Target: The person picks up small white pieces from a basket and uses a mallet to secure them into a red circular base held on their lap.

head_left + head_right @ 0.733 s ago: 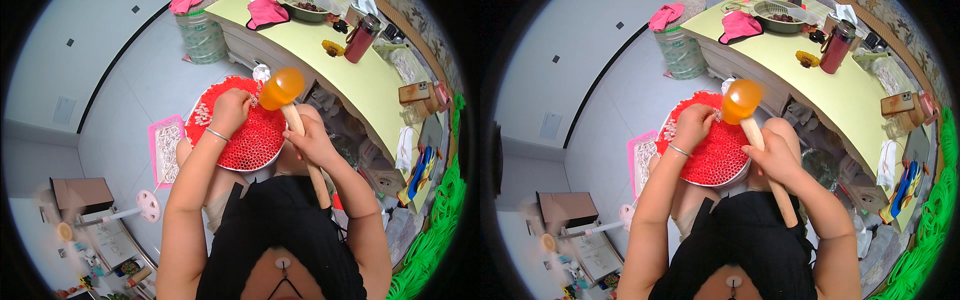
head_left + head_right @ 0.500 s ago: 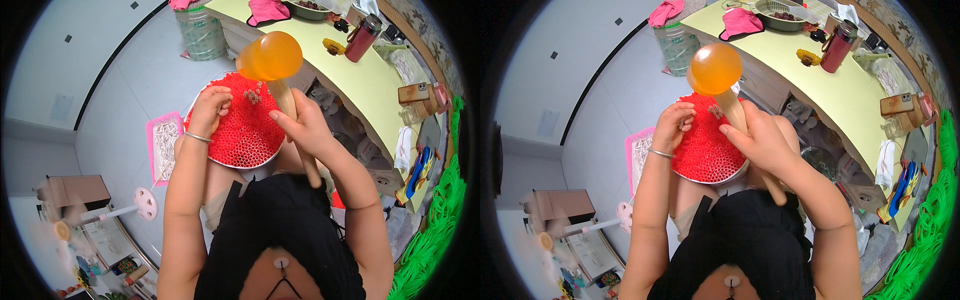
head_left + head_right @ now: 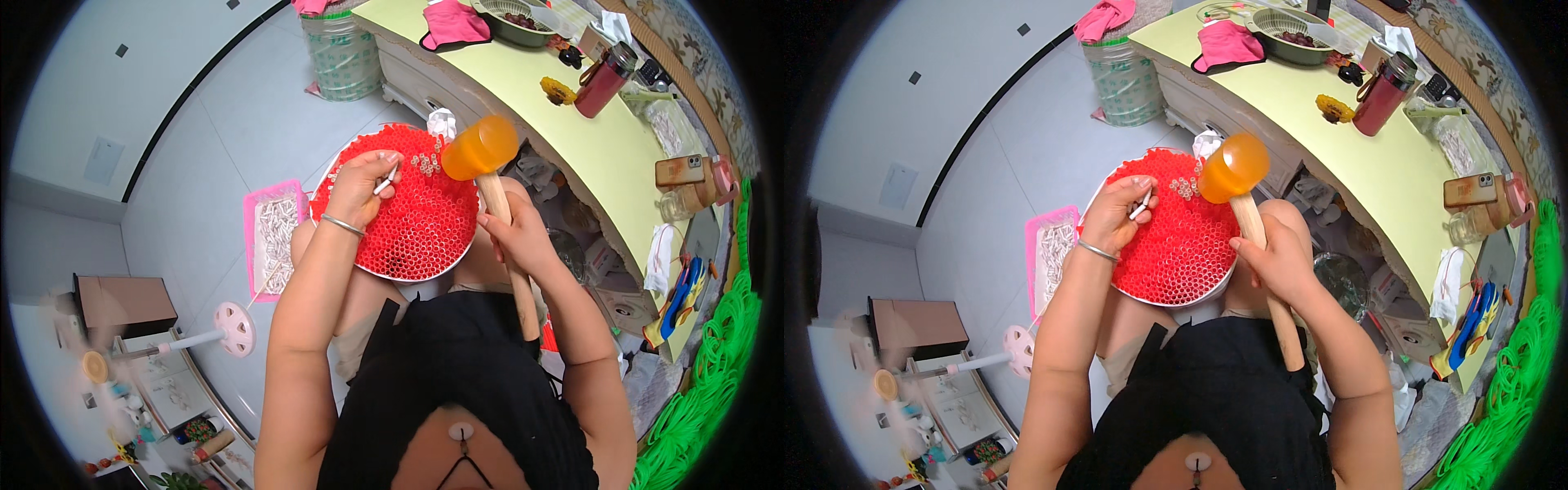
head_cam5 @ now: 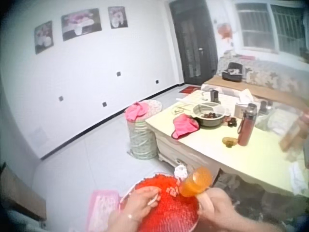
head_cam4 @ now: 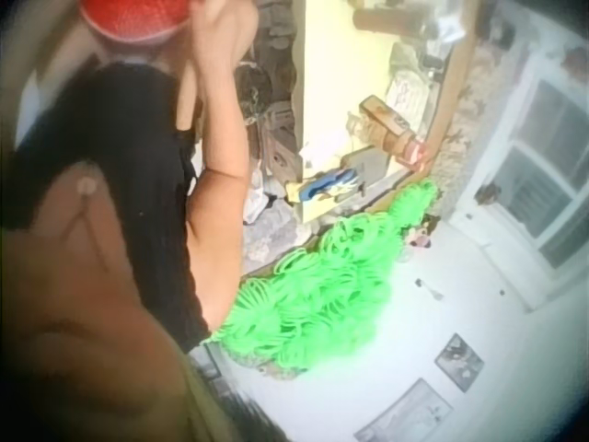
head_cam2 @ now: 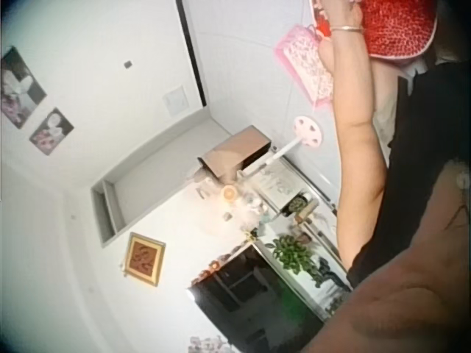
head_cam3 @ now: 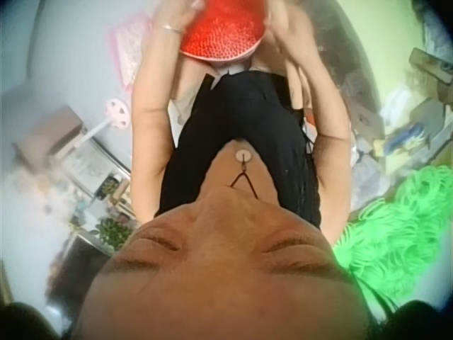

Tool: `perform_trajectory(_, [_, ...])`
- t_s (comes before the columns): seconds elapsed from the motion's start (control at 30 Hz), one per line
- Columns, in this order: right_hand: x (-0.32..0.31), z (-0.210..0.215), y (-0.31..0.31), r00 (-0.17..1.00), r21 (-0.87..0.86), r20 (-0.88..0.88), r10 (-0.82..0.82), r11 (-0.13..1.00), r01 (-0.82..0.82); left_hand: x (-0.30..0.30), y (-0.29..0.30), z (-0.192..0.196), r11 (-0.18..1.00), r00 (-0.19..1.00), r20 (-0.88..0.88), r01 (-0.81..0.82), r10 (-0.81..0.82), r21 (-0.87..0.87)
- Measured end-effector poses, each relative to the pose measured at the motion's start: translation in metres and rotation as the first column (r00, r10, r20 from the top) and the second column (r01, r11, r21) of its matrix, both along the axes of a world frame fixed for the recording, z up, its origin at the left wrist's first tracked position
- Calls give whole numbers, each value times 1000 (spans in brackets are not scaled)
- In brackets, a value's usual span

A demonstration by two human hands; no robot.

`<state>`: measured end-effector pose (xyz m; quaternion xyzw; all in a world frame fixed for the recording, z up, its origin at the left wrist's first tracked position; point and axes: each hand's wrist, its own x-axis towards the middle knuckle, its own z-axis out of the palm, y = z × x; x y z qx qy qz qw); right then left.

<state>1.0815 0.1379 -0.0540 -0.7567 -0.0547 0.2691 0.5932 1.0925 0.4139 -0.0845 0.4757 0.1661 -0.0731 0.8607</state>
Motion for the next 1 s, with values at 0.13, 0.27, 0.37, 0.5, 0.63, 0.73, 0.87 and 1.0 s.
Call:
perform_trajectory(0.13, [-6, -10, -5, 999, 58, -25, -41, 997, 42, 8, -3, -4, 999, 999, -35, -23, 24, 26])
perform_trajectory(0.27, [-6, -12, -17, 986, 72, 114, -121, 991, 114, 16, -21, 2, 994, 993, -67, -98, 101, 39])
perform_trajectory(0.37, [-7, -28, -15, 949, -99, 314, 15, 995, 17, 14, -7, -5, 995, 998, -54, 17, -23, -101])
perform_trajectory(0.5, [-6, -26, -7, 946, -200, 281, 160, 974, -106, 12, 4, -10, 990, 995, -103, -35, 21, -138])
perform_trajectory(0.63, [-5, -42, -16, 856, -128, 506, 101, 991, -41, 15, 0, -11, 978, 1000, -10, 19, -17, 206])
perform_trajectory(0.73, [-4, -37, -14, 980, -78, 195, 43, 997, -28, 16, -3, -1, 881, 999, 20, 26, -40, 472])
perform_trajectory(0.87, [-5, -29, -5, 992, -39, 119, 51, 998, -46, 10, 2, 0, 386, 911, 343, -240, -228, 891])
perform_trajectory(1.0, [-6, -28, -3, 1000, 105, 8, 4, 994, -5, 14, -12, 12, 258, 930, 178, -95, -321, 962])
